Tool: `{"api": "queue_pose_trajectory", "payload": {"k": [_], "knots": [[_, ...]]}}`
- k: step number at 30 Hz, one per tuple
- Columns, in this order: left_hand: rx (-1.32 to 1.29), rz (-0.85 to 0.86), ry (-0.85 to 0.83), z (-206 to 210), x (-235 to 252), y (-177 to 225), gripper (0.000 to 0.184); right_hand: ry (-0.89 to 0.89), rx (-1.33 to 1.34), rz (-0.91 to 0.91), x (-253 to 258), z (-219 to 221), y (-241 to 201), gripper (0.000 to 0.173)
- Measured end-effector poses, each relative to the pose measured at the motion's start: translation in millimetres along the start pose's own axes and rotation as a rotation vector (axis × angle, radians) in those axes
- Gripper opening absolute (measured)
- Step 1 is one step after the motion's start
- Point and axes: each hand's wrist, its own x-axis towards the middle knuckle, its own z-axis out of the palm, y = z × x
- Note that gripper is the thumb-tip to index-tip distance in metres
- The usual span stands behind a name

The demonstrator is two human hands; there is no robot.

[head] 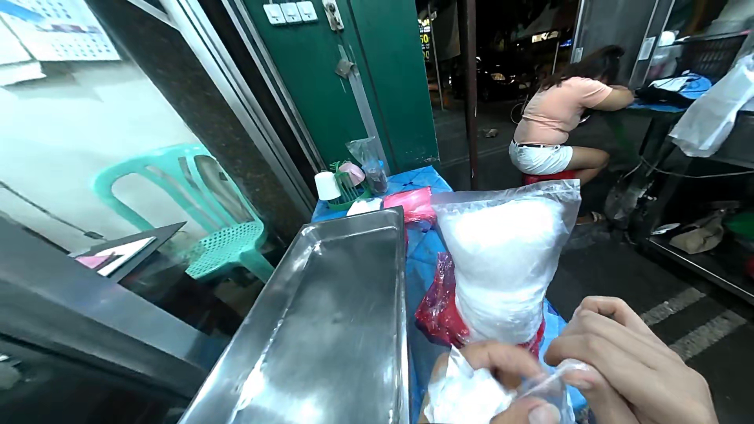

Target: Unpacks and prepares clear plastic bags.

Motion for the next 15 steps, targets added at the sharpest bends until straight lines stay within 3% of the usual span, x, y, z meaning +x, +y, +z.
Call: {"api": "queue_pose_trajectory", "payload": {"k": [2, 4, 7, 9, 11, 15], "knots": [[-0.035, -0.005, -0.031, -6.4, -1.7, -4.4, 0.015, 0.01, 0.107, 0.051, 2.2, -2.7, -0.6, 0.037], [-0.087, 0.011, -0.108, -16.3, -0.8, -11.1, 0.019, 0.021, 0.5, 0.151, 5.1, -5.4, -0.3, 0.034], [-0.072, 0.018, -0.198, -30.9, 4.9, -10.7, 0.03, 0.048, 1.253, 0.436, 9.0, -14.9, -0.7, 0.033], [0.08, 0.041, -0.114, -36.5, 10.3, 1.2, 0.031, -0.019, 1.41, 0.538, 13.5, -27.1, 7.4, 0.032], [0.264, 0.098, -0.039, -40.5, 18.2, 15.1, 0.03, -0.115, 1.3, 0.51, 18.3, -36.2, 19.0, 0.029], [0.303, 0.159, 0.09, -41.8, 23.8, 30.7, 0.022, -0.166, 0.624, 0.287, 24.9, -45.4, 34.9, 0.018]]}}
